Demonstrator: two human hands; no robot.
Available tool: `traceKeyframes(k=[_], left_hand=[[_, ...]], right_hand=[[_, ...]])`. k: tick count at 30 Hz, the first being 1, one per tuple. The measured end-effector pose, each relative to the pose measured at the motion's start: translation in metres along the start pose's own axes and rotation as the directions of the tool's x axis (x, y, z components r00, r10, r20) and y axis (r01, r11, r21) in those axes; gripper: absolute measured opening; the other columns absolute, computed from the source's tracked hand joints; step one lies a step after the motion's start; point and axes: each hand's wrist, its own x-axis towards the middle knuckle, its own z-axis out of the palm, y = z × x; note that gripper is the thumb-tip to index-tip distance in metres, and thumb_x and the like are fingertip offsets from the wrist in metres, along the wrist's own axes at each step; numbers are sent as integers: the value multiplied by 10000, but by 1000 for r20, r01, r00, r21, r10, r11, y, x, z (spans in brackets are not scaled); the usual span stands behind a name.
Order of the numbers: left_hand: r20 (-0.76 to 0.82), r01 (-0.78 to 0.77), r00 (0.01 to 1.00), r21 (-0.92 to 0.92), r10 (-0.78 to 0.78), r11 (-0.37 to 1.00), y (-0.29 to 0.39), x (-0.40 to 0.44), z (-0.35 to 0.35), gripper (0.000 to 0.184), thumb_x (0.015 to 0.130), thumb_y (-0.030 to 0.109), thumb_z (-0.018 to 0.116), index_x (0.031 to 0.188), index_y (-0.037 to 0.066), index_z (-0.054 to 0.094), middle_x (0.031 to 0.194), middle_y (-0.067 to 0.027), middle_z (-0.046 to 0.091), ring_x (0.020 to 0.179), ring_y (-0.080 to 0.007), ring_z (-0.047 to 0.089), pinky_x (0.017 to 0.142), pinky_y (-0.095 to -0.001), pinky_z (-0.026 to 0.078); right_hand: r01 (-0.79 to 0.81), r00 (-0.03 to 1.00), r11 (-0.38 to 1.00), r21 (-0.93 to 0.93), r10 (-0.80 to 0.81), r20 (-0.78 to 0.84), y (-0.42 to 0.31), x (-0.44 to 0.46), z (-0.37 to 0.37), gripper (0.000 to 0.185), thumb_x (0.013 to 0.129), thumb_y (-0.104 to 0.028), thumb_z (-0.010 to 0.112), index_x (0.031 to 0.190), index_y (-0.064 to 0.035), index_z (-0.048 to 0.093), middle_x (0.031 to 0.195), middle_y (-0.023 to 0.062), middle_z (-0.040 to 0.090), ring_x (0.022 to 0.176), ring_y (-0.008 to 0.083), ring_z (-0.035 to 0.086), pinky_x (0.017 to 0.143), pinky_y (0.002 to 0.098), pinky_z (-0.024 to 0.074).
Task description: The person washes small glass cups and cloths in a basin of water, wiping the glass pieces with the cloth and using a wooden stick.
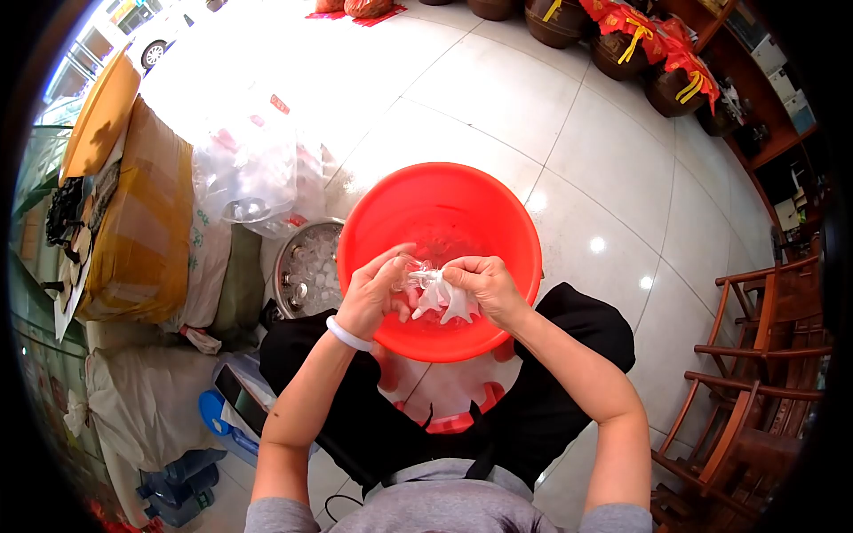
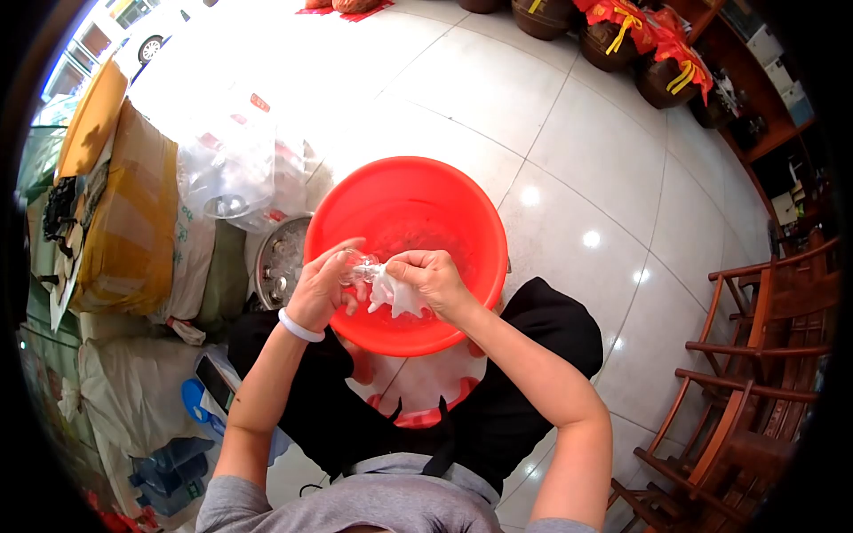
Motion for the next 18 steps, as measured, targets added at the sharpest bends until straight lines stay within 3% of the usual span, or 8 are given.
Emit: traceKeyframes(k=[2,6,8,10,14,16,18], left_hand=[[-91,-101,991,-67,95,993,2,0,5,366,926,201,431,1239,12,409,692,-70,530,513,-126,521,412,-229,414],[-65,-87,995,-155,78,984,3,-1,1,330,912,131,447,1222,21,418,744,-75,544,521,-121,523,416,-234,426],[172,-154,974,36,146,987,4,-3,-8,325,879,75,477,1194,7,432,787,-76,551,534,-111,524,403,-218,421],[143,-120,983,-7,119,993,5,-4,-9,326,862,49,482,1181,0,437,779,-72,553,527,-107,520,391,-205,404],[71,-69,995,-18,70,997,7,-4,-7,324,826,16,484,1146,-21,452,756,-61,558,506,-98,509,358,-189,360],[64,-53,996,-41,56,998,1,-1,-8,317,822,21,487,1135,-23,458,751,-60,562,497,-92,504,354,-185,342],[60,-37,997,-63,41,997,-5,2,-8,310,818,25,489,1123,-24,464,747,-60,565,489,-85,498,349,-182,323]], right_hand=[[-11,1000,1000,24,11,-19,2,3,-1,166,824,-126,609,876,30,629,767,43,620,680,88,558,633,224,455],[23,999,1000,-15,-24,-49,-1,5,-4,177,823,-138,608,878,28,632,761,39,623,664,84,560,606,220,451],[57,996,997,-59,-61,-63,-8,6,-5,184,826,-150,601,880,23,635,749,40,628,642,82,564,575,217,452],[160,986,906,-392,-163,26,-19,2,-5,162,821,-133,590,868,16,631,740,39,628,650,71,560,566,229,445],[292,955,816,-498,-275,108,-25,-2,-7,130,795,-86,584,870,11,622,723,61,625,646,94,572,565,244,443],[428,897,636,-642,-388,213,-27,-4,-6,77,781,-11,585,846,22,611,732,50,600,655,120,565,584,235,448],[495,854,561,-664,-455,252,-24,-3,-6,71,765,1,591,831,22,609,728,66,592,648,145,569,575,243,449]])
